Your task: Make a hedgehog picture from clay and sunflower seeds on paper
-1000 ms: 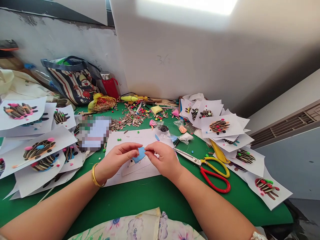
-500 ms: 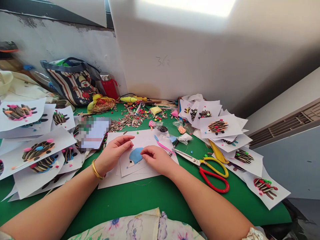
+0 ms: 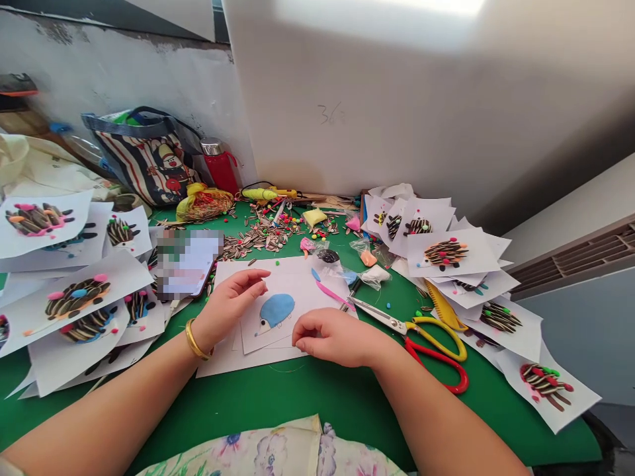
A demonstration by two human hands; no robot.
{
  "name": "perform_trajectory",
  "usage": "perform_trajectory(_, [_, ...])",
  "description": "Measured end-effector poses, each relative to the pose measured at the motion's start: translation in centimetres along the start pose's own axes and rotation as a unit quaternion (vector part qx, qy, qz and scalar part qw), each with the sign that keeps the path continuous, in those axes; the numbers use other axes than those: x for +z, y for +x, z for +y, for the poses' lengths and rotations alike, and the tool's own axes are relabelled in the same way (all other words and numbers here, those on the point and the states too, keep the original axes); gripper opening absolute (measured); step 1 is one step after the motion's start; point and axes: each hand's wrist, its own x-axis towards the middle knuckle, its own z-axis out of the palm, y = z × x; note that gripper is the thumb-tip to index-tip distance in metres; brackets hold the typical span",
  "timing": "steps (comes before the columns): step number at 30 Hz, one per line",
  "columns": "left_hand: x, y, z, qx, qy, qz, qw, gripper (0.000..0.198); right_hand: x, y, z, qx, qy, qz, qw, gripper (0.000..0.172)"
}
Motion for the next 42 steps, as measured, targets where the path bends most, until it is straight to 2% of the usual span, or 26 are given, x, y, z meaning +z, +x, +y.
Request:
perform_trajectory(10, [0.0,-0.6,0.2,-0.005,0.059,-0.004,0.998,0.036,0.7,1.0,0.8,-0.016,-0.057,0.096,0.994,0.012])
perform_trajectory(15, [-0.1,-0.7,0.4,0.000,0.086,-0.008,0.996,0.035,1.2,1.7,1.3,-0.052,-0.056,0.140,0.987,0.012])
perform_trajectory(25, [0.0,-0.8,0.9,0.000,0.111,-0.017,0.994,0.034,1.5,2.2,1.0,-0.035,-0.075,0.171,0.982,0.017])
perform_trajectory(29, [0.0,-0.9,0.8,-0.006,0.102,-0.018,0.995,0.034,1.3,3.2,1.9,-0.032,-0.040,0.207,0.977,0.022])
perform_trajectory(33, [0.1,-0.7,0.4,-0.002,0.069,-0.011,0.998,0.035,1.2,3.3,2.6,-0.001,-0.019,0.261,0.965,0.018])
perform_trajectory(37, [0.3,-0.4,-0.1,-0.008,0.030,-0.005,1.000,0.037,1.3,3.3,2.9,0.022,-0.079,0.296,0.952,0.013])
perform_trajectory(42, [0.4,-0.3,-0.3,-0.017,0.023,-0.003,1.000,0.039,1.7,4.2,2.9,-0.033,-0.197,0.302,0.932,0.016])
